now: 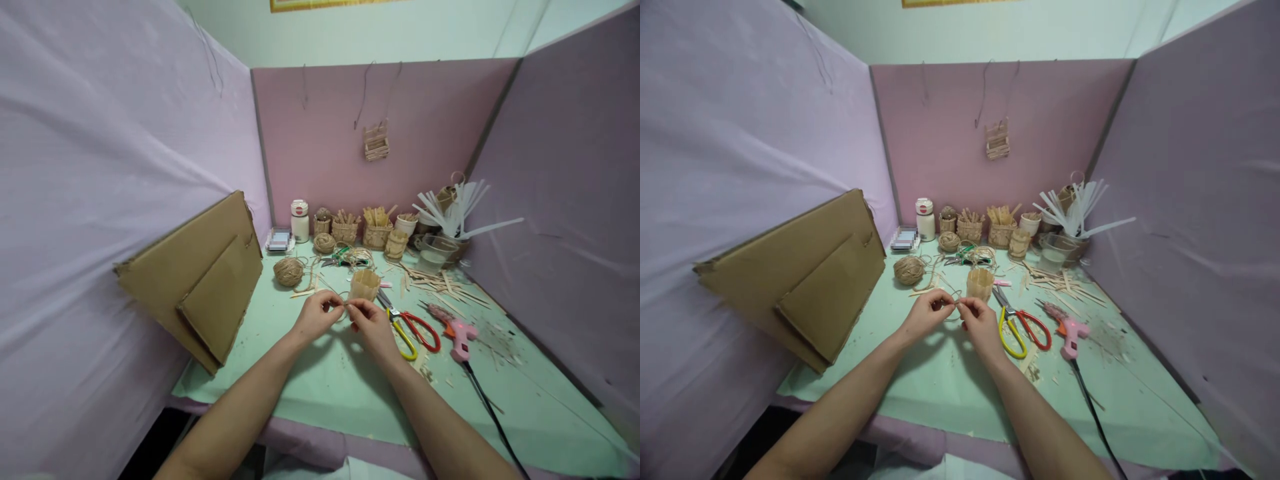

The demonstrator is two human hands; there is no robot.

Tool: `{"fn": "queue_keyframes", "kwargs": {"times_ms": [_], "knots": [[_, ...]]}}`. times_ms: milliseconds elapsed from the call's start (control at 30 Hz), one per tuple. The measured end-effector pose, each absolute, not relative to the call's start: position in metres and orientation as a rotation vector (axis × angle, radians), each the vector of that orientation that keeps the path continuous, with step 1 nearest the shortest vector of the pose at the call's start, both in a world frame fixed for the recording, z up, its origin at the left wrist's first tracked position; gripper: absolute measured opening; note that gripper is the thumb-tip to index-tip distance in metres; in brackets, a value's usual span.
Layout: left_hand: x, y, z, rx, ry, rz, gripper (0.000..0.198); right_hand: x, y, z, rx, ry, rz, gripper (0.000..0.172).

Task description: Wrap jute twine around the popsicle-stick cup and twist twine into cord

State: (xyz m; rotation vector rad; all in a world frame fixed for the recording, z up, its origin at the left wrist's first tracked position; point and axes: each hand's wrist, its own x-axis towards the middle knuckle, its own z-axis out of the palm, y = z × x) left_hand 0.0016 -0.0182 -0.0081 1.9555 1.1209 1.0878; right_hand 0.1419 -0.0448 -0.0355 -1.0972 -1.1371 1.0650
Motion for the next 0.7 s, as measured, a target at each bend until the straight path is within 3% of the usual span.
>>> {"fn": "queue_keyframes", "kwargs": {"times_ms": [700], "knots": [[0.0079,-0.0145,-0.0162,1.734,1.110,1.096,0.009,0.1415,-0.0460,-0.0339,-1.207,-1.162,0.963,0.033]]}}
